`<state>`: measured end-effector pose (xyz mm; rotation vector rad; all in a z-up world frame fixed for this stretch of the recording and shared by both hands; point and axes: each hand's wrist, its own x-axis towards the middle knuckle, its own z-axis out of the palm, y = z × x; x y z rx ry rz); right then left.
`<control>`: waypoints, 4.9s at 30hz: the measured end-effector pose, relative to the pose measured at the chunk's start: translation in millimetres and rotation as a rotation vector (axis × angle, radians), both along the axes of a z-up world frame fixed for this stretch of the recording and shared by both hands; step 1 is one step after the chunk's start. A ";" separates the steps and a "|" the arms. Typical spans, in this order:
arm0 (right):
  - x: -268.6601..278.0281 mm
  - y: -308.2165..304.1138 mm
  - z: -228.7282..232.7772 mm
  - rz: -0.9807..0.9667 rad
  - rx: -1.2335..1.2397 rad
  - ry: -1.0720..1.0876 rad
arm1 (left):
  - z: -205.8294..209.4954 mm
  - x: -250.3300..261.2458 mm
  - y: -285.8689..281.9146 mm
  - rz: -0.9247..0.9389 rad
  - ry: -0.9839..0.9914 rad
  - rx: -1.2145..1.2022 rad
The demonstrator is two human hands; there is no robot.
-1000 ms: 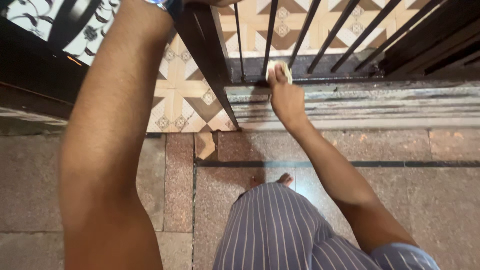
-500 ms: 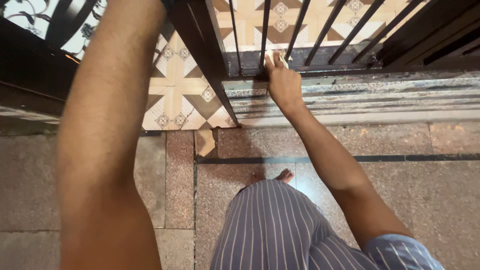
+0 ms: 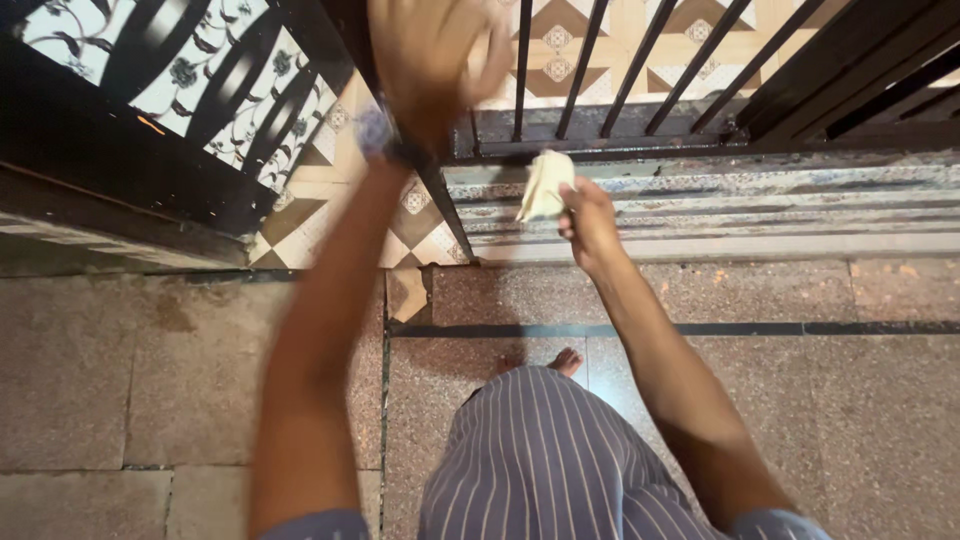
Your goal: The person wipes the vertical and horizontal bars of a metal gate using a cloth, reaching between the bars to clean all sides.
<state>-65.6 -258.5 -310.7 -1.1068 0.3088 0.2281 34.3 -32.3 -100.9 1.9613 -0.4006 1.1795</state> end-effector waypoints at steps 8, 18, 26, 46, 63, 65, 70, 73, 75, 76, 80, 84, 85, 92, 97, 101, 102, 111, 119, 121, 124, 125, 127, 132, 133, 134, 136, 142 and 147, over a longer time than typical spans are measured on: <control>-19.8 -5.8 10.5 0.094 0.280 0.064 | -216.7 -115.0 -83.4 -0.475 1.077 -0.901; 8.6 -48.1 24.3 -0.520 -0.587 -0.483 | -216.7 -64.5 -97.6 0.121 0.581 -0.538; 67.5 -62.1 74.9 -0.071 -0.964 -0.715 | -169.8 -40.4 -136.9 0.059 0.670 -0.229; 97.7 -75.2 46.7 0.304 -0.738 -0.606 | -155.8 -38.2 -145.5 -0.056 0.753 -0.158; 107.1 -73.1 31.0 0.240 -0.635 -0.535 | -131.7 -41.2 -160.5 -0.148 0.482 -0.365; 106.6 -72.1 26.2 0.189 -0.705 -0.655 | -115.9 -39.9 -163.0 -0.195 0.345 -0.391; 107.2 -72.0 22.7 0.157 -0.760 -0.657 | -138.9 -33.0 -162.7 -0.139 0.682 -0.424; 102.6 -70.3 30.5 0.167 -0.759 -0.685 | -159.0 -48.2 -154.4 -0.087 0.454 -0.256; 98.4 -69.6 35.0 0.178 -0.706 -0.715 | -143.6 -40.9 -155.9 -0.099 0.645 -0.305; 97.0 -68.0 36.2 0.172 -0.753 -0.661 | -130.3 -38.4 -157.5 -0.108 0.743 -0.327; 97.1 -66.9 43.3 0.160 -0.776 -0.630 | -73.2 -33.5 -164.6 -0.269 0.515 -0.456; 96.6 -66.1 41.8 0.141 -0.756 -0.731 | -77.4 -36.9 -167.9 -0.164 0.300 -0.308; 97.4 -66.0 41.6 0.138 -0.761 -0.709 | -88.6 -39.1 -167.6 -0.116 0.245 -0.251; 96.7 -65.4 42.6 0.134 -0.789 -0.681 | -119.4 -35.1 -166.2 -0.104 0.356 -0.298; 95.8 -68.0 36.2 0.156 -0.801 -0.566 | -61.2 -8.1 -168.4 -0.167 0.272 -0.319; 95.2 -68.2 37.8 0.128 -0.791 -0.662 | -73.2 -11.1 -170.1 -0.129 0.261 -0.269; 96.1 -67.8 39.6 0.110 -0.798 -0.761 | -85.0 -21.1 -168.7 -0.121 0.292 -0.260; 94.1 -66.1 38.1 0.118 -0.839 -0.738 | -58.1 -7.8 -164.8 -0.127 0.469 -0.227; 89.6 -61.8 52.8 0.109 -0.779 -0.680 | -40.1 -21.0 -158.2 -0.144 0.339 -0.202; 89.8 -60.7 52.8 0.106 -0.791 -0.691 | -43.0 -25.0 -157.5 -0.133 0.355 -0.203; 90.0 -63.0 50.2 0.106 -0.843 -0.698 | -29.3 -15.8 -161.8 -0.124 0.358 -0.209; 90.3 -62.7 49.0 0.109 -0.810 -0.693 | -20.9 -9.1 -163.6 -0.125 0.294 -0.208; 91.0 -61.4 48.3 0.108 -0.781 -0.659 | -10.7 -6.1 -162.7 -0.121 0.271 -0.187; 88.5 -61.6 55.3 0.104 -0.889 -0.698 | -23.3 -19.5 -157.9 -0.091 0.193 -0.128; 86.1 -61.4 56.6 0.115 -0.873 -0.671 | -25.3 -18.7 -158.8 -0.094 0.274 -0.143; 84.3 -61.6 57.8 0.125 -0.858 -0.644 | -25.1 -16.1 -159.9 -0.099 0.356 -0.158; 86.2 -61.0 59.2 0.123 -0.846 -0.645 | -17.6 -6.1 -162.7 -0.089 0.375 -0.155; 89.9 -59.3 49.3 0.070 -0.817 -0.848 | -11.5 -11.2 -153.2 -0.107 0.173 -0.137; 87.3 -60.0 55.7 0.109 -0.905 -0.613 | -19.5 -39.1 -133.3 -0.051 0.565 -0.065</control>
